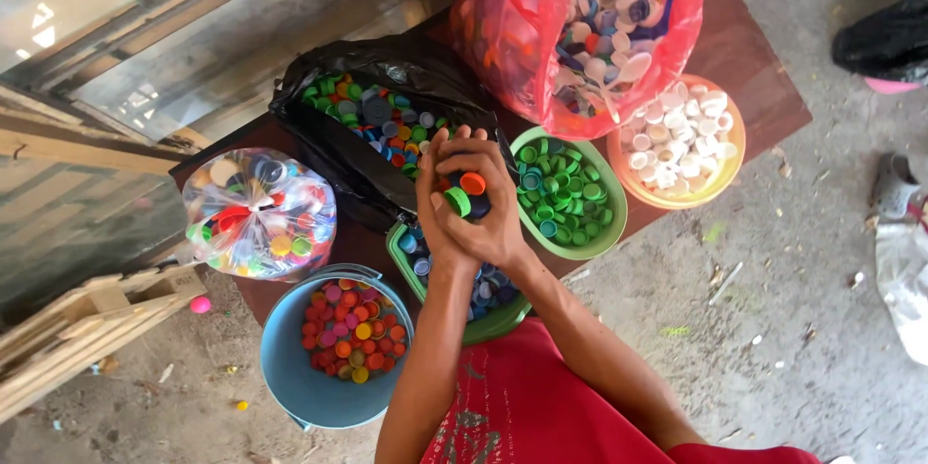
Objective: Sorting colored plastic bottle caps into various containers and bags.
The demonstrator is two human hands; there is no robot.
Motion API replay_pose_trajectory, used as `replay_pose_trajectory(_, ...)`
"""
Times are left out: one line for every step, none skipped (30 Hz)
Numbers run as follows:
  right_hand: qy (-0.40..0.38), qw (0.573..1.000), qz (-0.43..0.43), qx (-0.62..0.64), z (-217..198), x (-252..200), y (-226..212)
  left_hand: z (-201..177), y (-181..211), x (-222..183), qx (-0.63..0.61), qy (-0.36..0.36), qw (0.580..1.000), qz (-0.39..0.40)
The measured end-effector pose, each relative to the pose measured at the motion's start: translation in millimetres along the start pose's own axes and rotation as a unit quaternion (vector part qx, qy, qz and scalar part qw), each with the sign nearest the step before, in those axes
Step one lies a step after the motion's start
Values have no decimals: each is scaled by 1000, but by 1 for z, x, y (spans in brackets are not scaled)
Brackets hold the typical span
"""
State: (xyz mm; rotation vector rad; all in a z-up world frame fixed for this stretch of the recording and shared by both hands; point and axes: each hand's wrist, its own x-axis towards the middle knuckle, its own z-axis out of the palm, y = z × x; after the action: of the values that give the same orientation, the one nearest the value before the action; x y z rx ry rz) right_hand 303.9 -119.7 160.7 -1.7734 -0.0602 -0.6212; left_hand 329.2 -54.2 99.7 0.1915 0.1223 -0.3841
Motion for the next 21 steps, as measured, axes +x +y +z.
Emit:
replay_pose_trajectory(5, 1000, 3, 0, -2, 2, -2, 1, 0, 1, 3, 1, 1000, -5)
replay_pose_trajectory(6, 1000, 3, 2, -4, 2, -4, 3, -1, 1, 9, 15, 1000, -9)
replay_pose_trajectory(7, 1000, 3, 4, -7, 3, -6, 4, -2, 1, 15, 30, 999, -12)
replay_pose_trajectory(12, 1000, 5, 1, -9, 3, -6, 3, -4, 1, 16, 30, 999, -19)
replay_pose_trajectory(20, 1000, -4, -4, -11, 2, -6, 3, -7, 1, 2, 26, 999, -32)
replay_pose_trajectory(25, 1000, -13, -8, -12, 3, -6, 3, -9, 1, -12, 24, 999, -43)
replay_pose_trajectory(29, 999, -11, -10, -16, 2, -7, 8, -11, 1, -11, 24, 999, -48)
replay_pose_trajectory(36, 999, 3, -13, -19, 0, -8, 13, -13, 0, 3, 20, 999, -43)
replay_pose_trajectory(42, 999, 18, -16, -21, -2, -9, 18, -15, -2, 17, 15, 999, -39)
replay_pose_trajectory(44, 999, 19, -17, -22, -5, -6, 19, -17, -3, 18, 15, 999, -41)
replay_pose_trajectory(62, 997, 34, -14, -23, -8, -3, 21, -19, -4, 30, 13, 999, -36)
replay_pose_trajectory(80, 996, 48, -11, -24, -10, 0, 22, -21, -4, 43, 9, 999, -30)
replay_pose_trajectory(82, 995, 48, -11, -25, -11, -2, 20, -22, -4, 44, 7, 998, -32)
replay_pose_trajectory(87, 995, 56, -4, -25, -10, -4, 18, -23, -4, 35, 10, 999, -35)
replay_pose_trajectory(91, 994, 64, 3, -26, -10, -6, 16, -24, -3, 26, 12, 999, -39)
replay_pose_trajectory(91, 994, 65, 3, -27, -10, -9, 11, -25, -4, 26, 13, 999, -39)
replay_pose_trajectory(86, 995, 50, -7, -28, -9, -12, 7, -25, -5, -7, 19, 998, -56)
replay_pose_trajectory(78, 996, 35, -15, -28, -8, -15, 2, -25, -5, -42, 25, 996, -70)
replay_pose_trajectory(76, 996, 34, -14, -29, -8, -15, -6, -26, -4, -42, 26, 996, -67)
replay_pose_trajectory(63, 998, 28, -3, -28, -9, -15, -15, -26, -4, -54, 53, 994, -76)
replay_pose_trajectory(51, 998, 21, 9, -28, -9, -14, -24, -26, -3, -66, 80, 991, -85)
